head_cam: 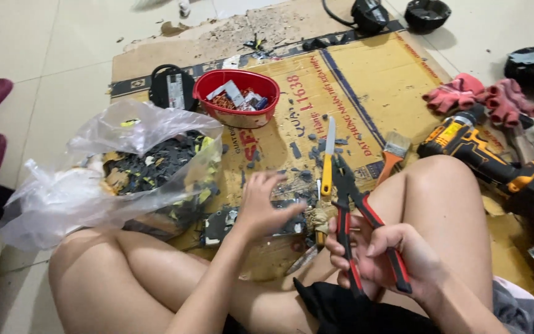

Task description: The person is using pliers and a small scraping tool to remove parts and clean the casing of an electronic component.

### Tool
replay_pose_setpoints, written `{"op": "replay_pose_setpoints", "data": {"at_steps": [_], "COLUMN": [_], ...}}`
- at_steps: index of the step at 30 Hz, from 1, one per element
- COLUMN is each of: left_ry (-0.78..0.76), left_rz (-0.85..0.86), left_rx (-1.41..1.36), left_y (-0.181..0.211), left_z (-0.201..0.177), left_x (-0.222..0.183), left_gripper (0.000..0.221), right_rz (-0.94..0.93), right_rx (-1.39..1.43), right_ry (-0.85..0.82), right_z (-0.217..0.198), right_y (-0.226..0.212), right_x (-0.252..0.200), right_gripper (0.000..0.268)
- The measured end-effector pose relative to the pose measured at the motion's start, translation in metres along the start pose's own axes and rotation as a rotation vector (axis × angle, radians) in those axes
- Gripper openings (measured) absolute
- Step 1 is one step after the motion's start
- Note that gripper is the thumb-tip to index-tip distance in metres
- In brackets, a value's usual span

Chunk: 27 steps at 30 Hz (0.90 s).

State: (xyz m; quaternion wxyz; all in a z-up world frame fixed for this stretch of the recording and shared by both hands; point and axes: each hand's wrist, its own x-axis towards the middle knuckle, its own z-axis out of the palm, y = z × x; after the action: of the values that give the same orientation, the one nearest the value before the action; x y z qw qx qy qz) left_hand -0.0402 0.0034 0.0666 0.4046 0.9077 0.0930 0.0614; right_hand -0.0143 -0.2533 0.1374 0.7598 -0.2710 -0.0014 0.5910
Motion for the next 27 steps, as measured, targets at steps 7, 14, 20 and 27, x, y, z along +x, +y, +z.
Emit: {"op": "replay_pose_setpoints", "data": {"at_steps": [7, 14, 20, 27], "left_ry": [-0.223, -0.198, -0.136, 0.180], "left_rz": [-0.147, -0.131, -0.238, -0.428], "left_rx": [-1.076, -1.245, -1.254, -1.304], "left_y": [0.028, 0.007, -0.015, -0.022], "left_z": [-0.029, -0.029, -0.019, -0.025], "left_x": [0.015, 0.006, 0.002, 0.004], "left_gripper": [0.052, 0.037, 0.035, 0.029], "right_rz": [0.093, 0.192, 0.251, 0.304], "right_rx": [-0.020, -0.060, -0.060, -0.027], "right_ry": [-0.014, 0.069, 0.212, 0.293], "right_z": [0.016, 0.025, 0.028, 0.029], "right_y": [0.017, 0.031, 0.037, 0.045], "right_x": [0.021, 0.031, 0.036, 0.040], "right_gripper": [0.066, 0.064, 0.070, 0.075]}}
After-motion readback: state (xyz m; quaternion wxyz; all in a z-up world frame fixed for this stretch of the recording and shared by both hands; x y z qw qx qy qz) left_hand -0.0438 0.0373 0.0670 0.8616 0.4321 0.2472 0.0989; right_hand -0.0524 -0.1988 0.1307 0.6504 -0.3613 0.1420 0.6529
